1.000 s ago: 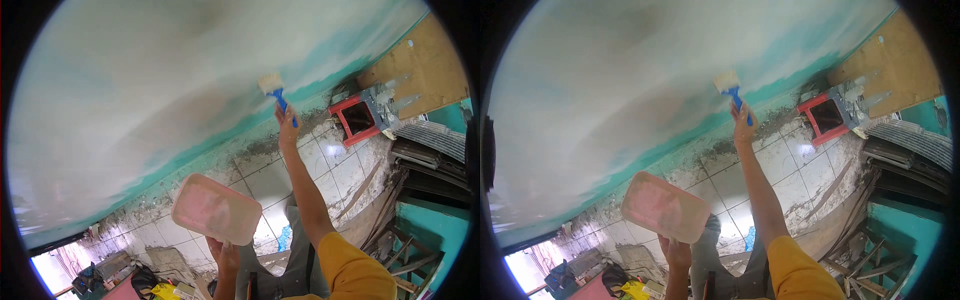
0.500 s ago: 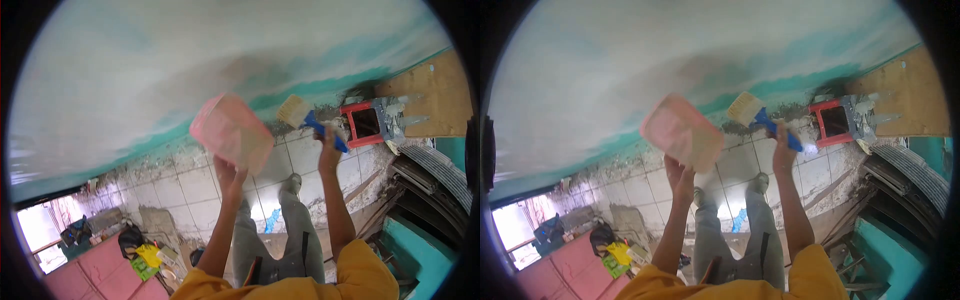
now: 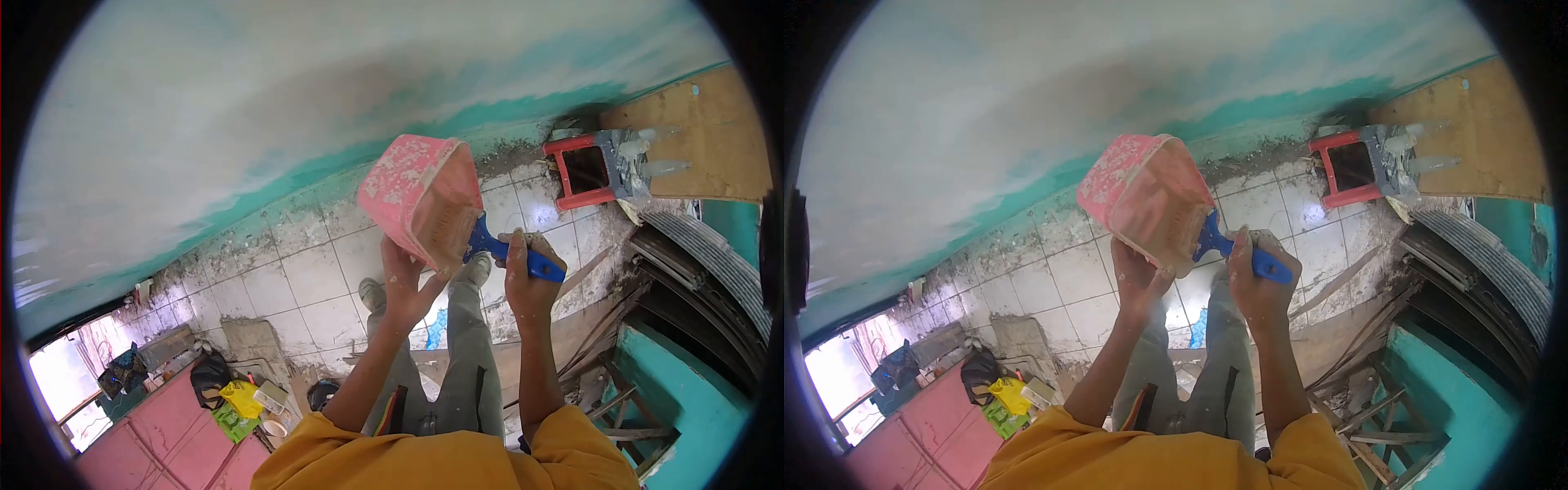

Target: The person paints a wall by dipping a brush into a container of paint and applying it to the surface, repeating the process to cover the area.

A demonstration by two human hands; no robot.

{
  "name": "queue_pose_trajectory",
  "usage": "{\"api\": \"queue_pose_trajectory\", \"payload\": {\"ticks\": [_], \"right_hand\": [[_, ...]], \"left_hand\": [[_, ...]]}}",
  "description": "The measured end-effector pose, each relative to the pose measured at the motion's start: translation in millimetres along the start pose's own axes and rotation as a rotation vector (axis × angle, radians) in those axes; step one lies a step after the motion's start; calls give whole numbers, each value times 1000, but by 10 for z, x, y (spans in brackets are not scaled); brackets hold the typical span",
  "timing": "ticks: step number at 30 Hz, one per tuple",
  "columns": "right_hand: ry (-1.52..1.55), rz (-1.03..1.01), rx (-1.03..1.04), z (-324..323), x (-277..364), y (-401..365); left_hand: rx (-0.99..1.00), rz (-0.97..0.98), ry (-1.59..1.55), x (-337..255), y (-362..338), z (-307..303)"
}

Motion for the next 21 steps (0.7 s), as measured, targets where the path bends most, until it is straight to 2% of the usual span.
{"api": "queue_pose_trajectory", "payload": {"ticks": [2, 11, 14, 16, 21], "right_hand": [[-10, 32, 0, 4, -30, 3], [-19, 25, 26, 22, 92, 10], [-79, -18, 39, 13, 187, 17], [-124, -130, 91, 5, 253, 32], [-130, -118, 66, 31, 364, 87]], "left_hand": [[23, 27, 69, 10, -35, 0], [-12, 36, 27, -47, -71, 4], [-29, 35, 35, -113, -62, -50], [-64, 33, 30, -161, -69, -102], [-138, 43, -64, -247, -45, -188]]}}
Point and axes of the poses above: each hand's wrist, its own y-axis towards the middle knuckle, its own z-axis out of the palm, x = y × z, the point moved 6 cm from there along y, towards the middle knuckle, and after that the axes turned 10 degrees about y, right-handed, at the moved point
